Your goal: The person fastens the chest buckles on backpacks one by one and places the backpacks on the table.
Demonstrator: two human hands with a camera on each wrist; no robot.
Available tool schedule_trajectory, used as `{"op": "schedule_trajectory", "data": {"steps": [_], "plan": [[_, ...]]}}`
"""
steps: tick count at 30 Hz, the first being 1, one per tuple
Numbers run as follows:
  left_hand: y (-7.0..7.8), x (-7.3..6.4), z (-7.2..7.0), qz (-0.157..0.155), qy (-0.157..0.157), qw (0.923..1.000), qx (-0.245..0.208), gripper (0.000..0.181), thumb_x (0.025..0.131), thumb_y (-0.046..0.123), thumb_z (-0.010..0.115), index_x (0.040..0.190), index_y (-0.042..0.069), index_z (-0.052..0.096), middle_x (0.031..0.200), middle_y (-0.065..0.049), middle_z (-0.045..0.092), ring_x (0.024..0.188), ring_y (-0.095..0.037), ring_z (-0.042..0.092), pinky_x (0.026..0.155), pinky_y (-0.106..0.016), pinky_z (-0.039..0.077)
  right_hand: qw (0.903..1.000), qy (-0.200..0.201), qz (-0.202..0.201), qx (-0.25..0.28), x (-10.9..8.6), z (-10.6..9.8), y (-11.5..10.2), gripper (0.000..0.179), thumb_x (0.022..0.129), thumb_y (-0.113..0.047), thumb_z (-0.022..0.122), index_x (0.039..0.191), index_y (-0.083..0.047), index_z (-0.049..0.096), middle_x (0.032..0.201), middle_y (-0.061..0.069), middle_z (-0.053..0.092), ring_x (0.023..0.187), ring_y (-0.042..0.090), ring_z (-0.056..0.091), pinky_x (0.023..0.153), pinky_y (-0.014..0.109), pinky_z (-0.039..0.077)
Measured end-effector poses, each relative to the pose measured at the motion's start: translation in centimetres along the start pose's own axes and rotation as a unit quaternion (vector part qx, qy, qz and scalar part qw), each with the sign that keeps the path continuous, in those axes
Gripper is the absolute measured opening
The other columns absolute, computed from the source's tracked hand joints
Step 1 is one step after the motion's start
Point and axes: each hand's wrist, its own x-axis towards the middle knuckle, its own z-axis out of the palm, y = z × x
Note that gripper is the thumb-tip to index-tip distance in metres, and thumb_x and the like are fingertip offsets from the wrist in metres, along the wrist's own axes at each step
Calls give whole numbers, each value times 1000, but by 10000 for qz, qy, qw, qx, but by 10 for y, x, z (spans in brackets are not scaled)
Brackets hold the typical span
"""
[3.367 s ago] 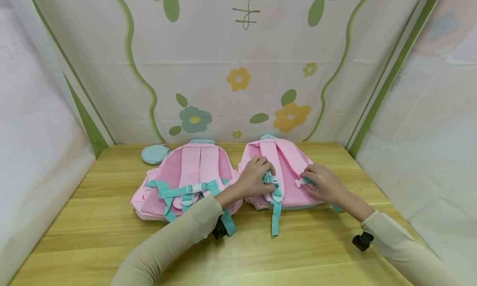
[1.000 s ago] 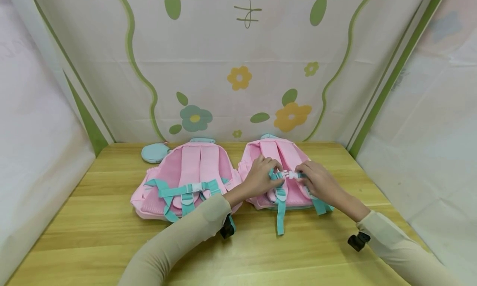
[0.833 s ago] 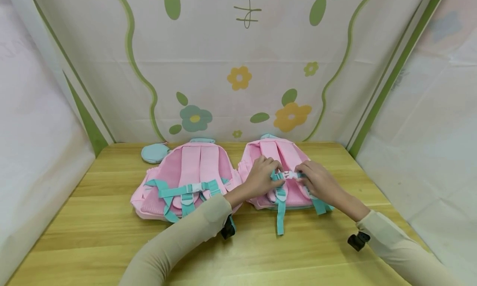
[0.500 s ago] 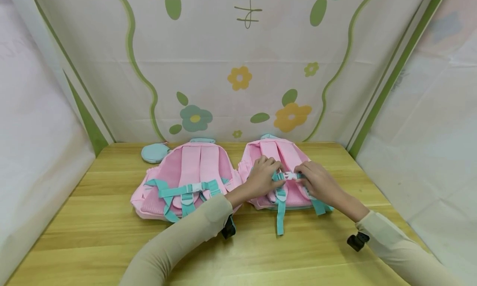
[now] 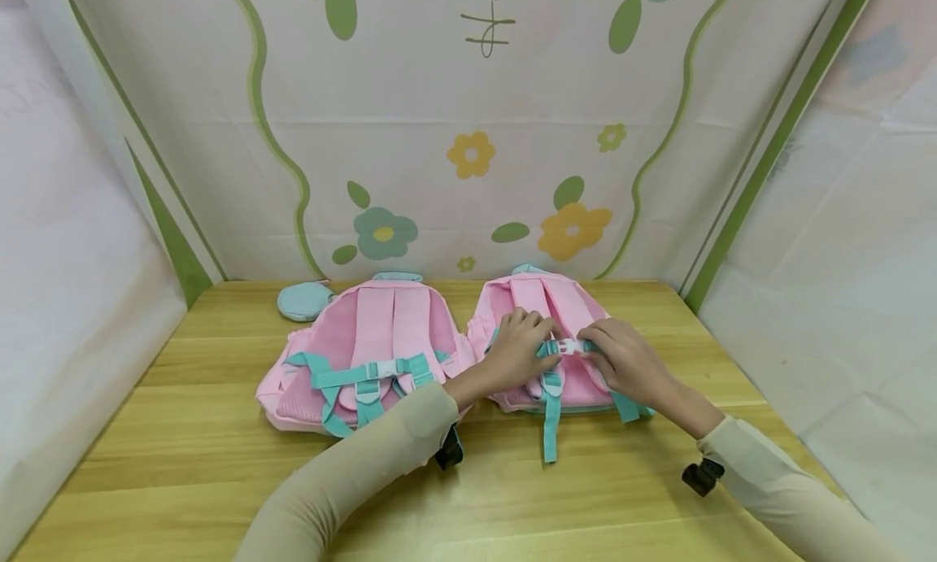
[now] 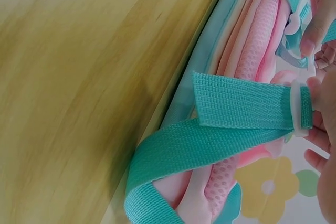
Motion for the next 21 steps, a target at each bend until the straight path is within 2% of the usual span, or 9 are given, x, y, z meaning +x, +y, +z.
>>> {"op": "schedule_trajectory", "data": {"steps": [4,8,10,12,14,17,21], "plan": [[-1,0,1,7,71,9999,-101,28,93,32,76,116,19,66,107,0,63,99,-17,46,97,-38,39,9999,-29,9,107,-2,-1,2,35,75,4,82,107,4,68,102,14,67,94,29,63,87,46,52],[-2,-1,0,-18,83,9990,-431,28,92,29,77,115,16,67,107,-1,64,98,-17,46,92,-33,38,9997,145,-130,154,-3,0,2,20,92,-10,74,107,4,70,100,14,69,93,29,64,84,45,53],[-2,-1,0,-28,94,9979,-645,28,92,27,78,115,15,67,107,-2,64,97,-17,46,89,-30,36,9993,252,-203,176,-3,1,2,25,100,-20,66,107,3,71,100,14,69,92,29,64,82,43,54],[-3,-1,0,-29,119,9966,-817,28,91,25,78,114,13,68,107,-3,65,97,-18,47,86,-28,35,9989,332,-243,206,-4,1,2,33,104,-27,59,108,3,72,100,13,69,91,28,65,80,42,54],[-3,-2,1,-23,140,9957,-917,27,91,24,79,113,13,68,106,-3,65,97,-18,47,85,-27,34,9988,370,-246,229,-3,1,1,36,104,-30,57,108,2,72,101,13,70,92,28,66,78,42,55],[-4,-2,1,8,187,9953,-948,26,90,24,79,111,14,69,105,-3,65,96,-18,46,86,-28,35,9987,351,-243,261,-4,2,1,30,102,-26,62,109,1,73,101,12,70,92,28,67,77,42,56],[-5,-2,2,69,227,9949,-979,25,90,23,80,110,13,69,104,-4,66,95,-18,47,87,-29,35,9990,269,-221,265,-4,3,0,22,91,-11,76,110,1,73,102,12,70,92,27,68,77,43,57]]}}
